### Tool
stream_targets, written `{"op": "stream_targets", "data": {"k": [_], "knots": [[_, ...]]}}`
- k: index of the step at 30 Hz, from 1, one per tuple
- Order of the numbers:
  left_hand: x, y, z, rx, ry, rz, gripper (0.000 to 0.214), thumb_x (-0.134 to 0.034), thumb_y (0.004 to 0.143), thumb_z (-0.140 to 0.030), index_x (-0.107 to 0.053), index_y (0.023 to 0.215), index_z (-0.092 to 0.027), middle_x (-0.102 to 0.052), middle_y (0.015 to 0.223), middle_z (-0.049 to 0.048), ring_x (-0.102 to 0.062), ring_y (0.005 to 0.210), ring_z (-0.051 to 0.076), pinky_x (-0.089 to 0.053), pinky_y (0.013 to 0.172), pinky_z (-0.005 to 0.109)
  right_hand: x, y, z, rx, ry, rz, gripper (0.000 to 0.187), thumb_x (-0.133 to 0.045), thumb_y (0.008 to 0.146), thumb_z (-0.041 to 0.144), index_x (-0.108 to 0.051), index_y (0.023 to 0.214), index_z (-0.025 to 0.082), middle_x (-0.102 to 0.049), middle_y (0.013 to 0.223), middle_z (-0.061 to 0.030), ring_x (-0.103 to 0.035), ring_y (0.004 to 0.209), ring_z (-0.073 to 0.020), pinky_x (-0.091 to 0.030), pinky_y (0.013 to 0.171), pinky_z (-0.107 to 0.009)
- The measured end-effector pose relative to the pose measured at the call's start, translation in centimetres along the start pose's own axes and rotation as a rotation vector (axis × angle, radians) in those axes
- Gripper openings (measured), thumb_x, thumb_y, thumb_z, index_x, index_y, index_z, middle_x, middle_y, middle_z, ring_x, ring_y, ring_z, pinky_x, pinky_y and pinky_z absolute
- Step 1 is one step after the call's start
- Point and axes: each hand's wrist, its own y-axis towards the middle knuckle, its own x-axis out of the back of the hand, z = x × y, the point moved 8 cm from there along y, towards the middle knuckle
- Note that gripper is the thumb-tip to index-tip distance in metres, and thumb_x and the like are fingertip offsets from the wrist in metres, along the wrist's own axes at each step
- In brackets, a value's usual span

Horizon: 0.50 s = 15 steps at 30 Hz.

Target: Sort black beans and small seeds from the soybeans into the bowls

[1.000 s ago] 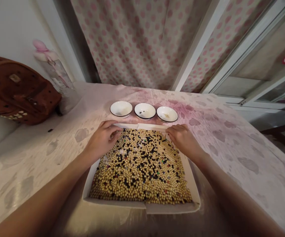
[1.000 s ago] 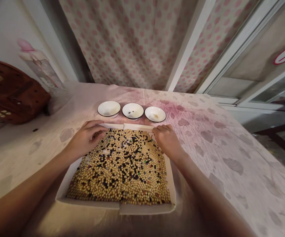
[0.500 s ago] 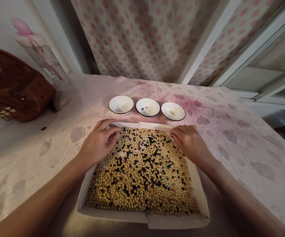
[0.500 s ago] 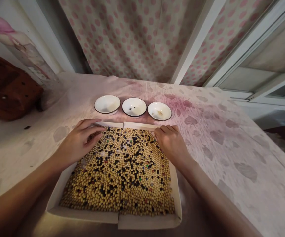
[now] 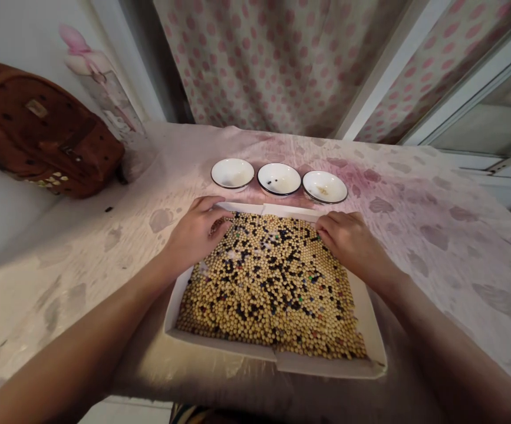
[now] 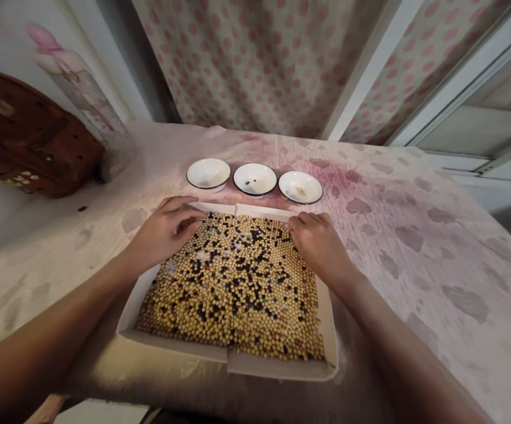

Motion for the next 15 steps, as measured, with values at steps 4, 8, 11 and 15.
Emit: {"op": "stream_targets", "data": {"k": [4, 8, 11, 15], "knots": [[0.1, 0.1, -0.2, -0.015, -0.005, -0.009, 0.020, -0.057, 0.097, -0.021, -0.073, 0.107, -0.019, -0.063, 0.130, 0.0110, -0.057, 0.125, 0.027, -0.048, 0.110, 0.050, 0.1, -0.1, 0.0, 0.010, -0.017, -0.006, 0.023, -0.041, 0.097, 0.016, -0.061, 0.084, 0.018, -0.065, 0.084, -0.0107, -0.059, 0.078, -0.0241, -0.038, 0.076, -0.039], [0.2, 0.0, -0.4, -0.042, 0.008, -0.019, 0.019, -0.057, 0.097, -0.021, -0.073, 0.107, -0.019, -0.063, 0.130, 0.0115, -0.057, 0.123, 0.028, -0.050, 0.107, 0.052, -0.5, -0.2, 0.2, 0.038, -0.100, 0.019, 0.020, -0.044, 0.093, 0.009, -0.060, 0.087, 0.017, -0.065, 0.086, -0.0111, -0.059, 0.080, -0.0245, -0.037, 0.077, -0.039], [0.0, 0.0, -0.4, -0.053, 0.023, -0.025, 0.020, -0.056, 0.098, -0.021, -0.073, 0.108, -0.018, -0.063, 0.130, 0.0129, -0.057, 0.123, 0.029, -0.050, 0.106, 0.053, -0.9, -0.2, 0.4, 0.057, -0.129, 0.026, 0.018, -0.045, 0.094, 0.007, -0.059, 0.089, 0.017, -0.065, 0.089, -0.0108, -0.058, 0.081, -0.0243, -0.037, 0.078, -0.038], [-0.1, 0.0, -0.4, -0.058, 0.007, -0.026, 0.020, -0.056, 0.098, -0.022, -0.074, 0.108, -0.018, -0.063, 0.128, 0.0132, -0.058, 0.122, 0.029, -0.051, 0.105, 0.052, 0.1, 0.0, 0.4, 0.049, -0.029, -0.011, 0.019, -0.044, 0.093, 0.006, -0.056, 0.086, 0.019, -0.063, 0.086, -0.0088, -0.057, 0.080, -0.0225, -0.039, 0.078, -0.037]]}}
